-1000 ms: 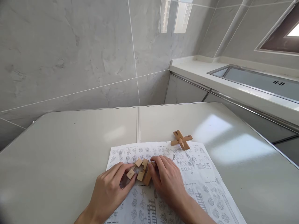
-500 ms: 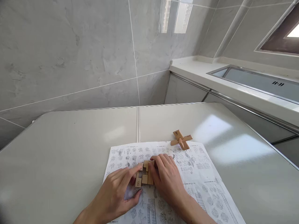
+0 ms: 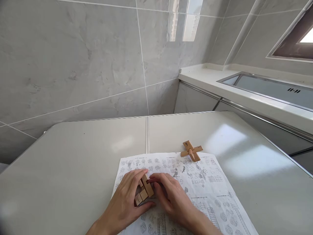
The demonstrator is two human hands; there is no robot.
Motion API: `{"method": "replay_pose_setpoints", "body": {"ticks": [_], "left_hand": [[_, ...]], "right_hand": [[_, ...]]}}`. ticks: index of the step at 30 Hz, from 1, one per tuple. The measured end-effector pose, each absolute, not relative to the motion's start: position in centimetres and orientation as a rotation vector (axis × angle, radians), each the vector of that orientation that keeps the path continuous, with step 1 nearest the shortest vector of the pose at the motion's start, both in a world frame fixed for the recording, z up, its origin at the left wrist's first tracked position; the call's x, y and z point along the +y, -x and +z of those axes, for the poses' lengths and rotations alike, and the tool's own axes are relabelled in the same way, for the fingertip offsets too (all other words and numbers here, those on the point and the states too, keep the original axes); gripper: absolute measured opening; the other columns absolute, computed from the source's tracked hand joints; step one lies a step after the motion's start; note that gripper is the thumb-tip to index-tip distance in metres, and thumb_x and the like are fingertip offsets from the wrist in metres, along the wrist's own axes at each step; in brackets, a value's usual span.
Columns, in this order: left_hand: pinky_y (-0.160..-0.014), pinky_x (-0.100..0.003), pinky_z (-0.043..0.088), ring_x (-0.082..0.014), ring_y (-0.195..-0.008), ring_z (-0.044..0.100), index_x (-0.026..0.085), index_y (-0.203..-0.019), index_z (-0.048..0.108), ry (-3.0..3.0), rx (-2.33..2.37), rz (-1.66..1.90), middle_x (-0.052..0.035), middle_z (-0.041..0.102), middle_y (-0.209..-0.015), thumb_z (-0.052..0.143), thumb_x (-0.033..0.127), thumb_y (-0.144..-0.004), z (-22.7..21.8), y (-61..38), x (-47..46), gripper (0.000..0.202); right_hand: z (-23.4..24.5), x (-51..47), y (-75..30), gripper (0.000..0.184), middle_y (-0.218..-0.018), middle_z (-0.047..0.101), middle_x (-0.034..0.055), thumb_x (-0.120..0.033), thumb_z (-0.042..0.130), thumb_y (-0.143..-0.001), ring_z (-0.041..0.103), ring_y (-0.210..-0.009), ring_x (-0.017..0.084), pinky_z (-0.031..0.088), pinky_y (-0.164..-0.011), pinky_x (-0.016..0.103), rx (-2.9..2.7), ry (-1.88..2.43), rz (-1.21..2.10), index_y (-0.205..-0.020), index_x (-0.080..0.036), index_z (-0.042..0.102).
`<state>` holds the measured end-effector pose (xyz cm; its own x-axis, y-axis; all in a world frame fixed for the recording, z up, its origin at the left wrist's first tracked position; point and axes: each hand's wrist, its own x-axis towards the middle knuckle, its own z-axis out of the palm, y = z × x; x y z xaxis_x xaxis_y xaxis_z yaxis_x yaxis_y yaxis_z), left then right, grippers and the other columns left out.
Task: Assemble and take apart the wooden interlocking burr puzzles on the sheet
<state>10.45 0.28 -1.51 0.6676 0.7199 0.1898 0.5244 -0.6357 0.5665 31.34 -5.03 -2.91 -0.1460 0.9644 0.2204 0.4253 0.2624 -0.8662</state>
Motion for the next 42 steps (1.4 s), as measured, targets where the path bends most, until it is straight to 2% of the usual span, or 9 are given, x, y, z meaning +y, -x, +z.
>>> {"method": "replay_pose_setpoints", "body": {"ticks": [7, 13, 17, 22, 29, 33, 36, 40, 42], "left_hand": [[-0.110, -0.052, 0.056, -0.0308, -0.134, 0.058, 0.032, -0.150, 0.038, -2.374, 0.952, 0.561, -0.0093, 0.060, -0.142, 0.074, 0.020, -0.095, -1.7, -10.2, 0.5, 0.068], [-0.109, -0.052, 0.055, -0.0319, -0.137, 0.056, 0.034, -0.149, 0.042, -2.263, 1.123, 0.645, -0.0096, 0.056, -0.145, 0.067, 0.034, -0.102, -3.1, -9.3, 1.9, 0.053], [-0.109, -0.049, 0.055, -0.0307, -0.136, 0.055, 0.036, -0.148, 0.046, -2.196, 1.249, 0.662, -0.0078, 0.055, -0.146, 0.064, 0.044, -0.103, -3.4, -8.4, 3.1, 0.049], [-0.105, -0.049, 0.056, -0.0314, -0.136, 0.055, 0.036, -0.144, 0.049, -2.152, 1.348, 0.663, -0.0070, 0.055, -0.147, 0.063, 0.044, -0.103, -2.5, -7.7, 4.2, 0.044], [-0.105, -0.052, 0.056, -0.0325, -0.138, 0.053, 0.033, -0.144, 0.049, -2.194, 1.386, 0.636, -0.0085, 0.056, -0.147, 0.061, 0.044, -0.103, -2.3, -7.8, 4.4, 0.045], [-0.110, -0.056, 0.052, -0.0343, -0.146, 0.045, 0.032, -0.150, 0.043, -2.331, 1.366, 0.668, -0.0095, 0.051, -0.154, 0.062, 0.045, -0.103, -2.5, -7.8, 4.3, 0.053], [-0.115, -0.057, 0.047, -0.0345, -0.149, 0.039, 0.029, -0.150, 0.045, -2.461, 1.279, 0.723, -0.0102, 0.051, -0.154, 0.062, 0.040, -0.103, -2.0, -8.1, 3.7, 0.051], [-0.112, -0.051, 0.050, -0.0300, -0.133, 0.054, 0.025, -0.139, 0.055, -2.578, 1.020, 0.804, -0.0103, 0.063, -0.133, 0.060, 0.025, -0.104, -0.8, -9.3, 2.0, 0.035], [-0.098, -0.043, 0.057, -0.0254, -0.113, 0.063, 0.022, -0.131, 0.058, -2.594, 0.874, 0.840, -0.0097, 0.066, -0.118, 0.058, 0.017, -0.103, -0.3, -10.1, 1.0, 0.028]], "right_hand": [[-2.6, -5.1, -31.1, 0.035, -0.117, 0.074, 0.0056, -0.014, 0.043, -0.107, 0.073, -0.102, 0.022, 0.060, -0.089, 0.036, -1.744, 1.253, 0.842, -0.133, -0.030, 0.060], [-2.9, -5.1, -31.3, 0.030, -0.117, 0.074, 0.0054, -0.016, 0.046, -0.107, 0.072, -0.100, 0.022, 0.059, -0.086, 0.036, -1.693, 1.312, 0.879, -0.130, -0.030, 0.061], [-3.1, -5.2, -31.4, 0.029, -0.114, 0.074, 0.0052, -0.017, 0.045, -0.107, 0.071, -0.098, 0.022, 0.058, -0.084, 0.037, -1.707, 1.334, 0.890, -0.127, -0.030, 0.060], [-2.9, -5.1, -31.5, 0.026, -0.116, 0.074, 0.0046, -0.016, 0.045, -0.107, 0.070, -0.105, 0.023, 0.056, -0.091, 0.039, -1.721, 1.336, 0.882, -0.124, -0.030, 0.060], [-2.7, -4.9, -31.3, 0.023, -0.109, 0.074, 0.0034, -0.015, 0.045, -0.108, 0.070, -0.099, 0.021, 0.055, -0.087, 0.037, -1.741, 1.322, 0.860, -0.119, -0.028, 0.060], [-2.8, -4.9, -31.3, 0.023, -0.106, 0.073, 0.0033, -0.014, 0.045, -0.107, 0.070, -0.095, 0.021, 0.055, -0.083, 0.036, -1.756, 1.319, 0.826, -0.117, -0.028, 0.061], [-2.9, -4.8, -31.3, 0.023, -0.104, 0.073, 0.0034, -0.014, 0.045, -0.107, 0.070, -0.093, 0.021, 0.055, -0.082, 0.036, -1.760, 1.316, 0.814, -0.116, -0.027, 0.061], [-3.0, -4.9, -31.3, 0.024, -0.103, 0.073, 0.0030, -0.012, 0.045, -0.106, 0.069, -0.092, 0.020, 0.054, -0.081, 0.034, -1.752, 1.289, 0.804, -0.116, -0.027, 0.061], [-3.1, -4.9, -31.3, 0.024, -0.101, 0.072, 0.0027, -0.010, 0.047, -0.105, 0.069, -0.089, 0.020, 0.053, -0.078, 0.033, -1.749, 1.280, 0.793, -0.115, -0.026, 0.061]]}}
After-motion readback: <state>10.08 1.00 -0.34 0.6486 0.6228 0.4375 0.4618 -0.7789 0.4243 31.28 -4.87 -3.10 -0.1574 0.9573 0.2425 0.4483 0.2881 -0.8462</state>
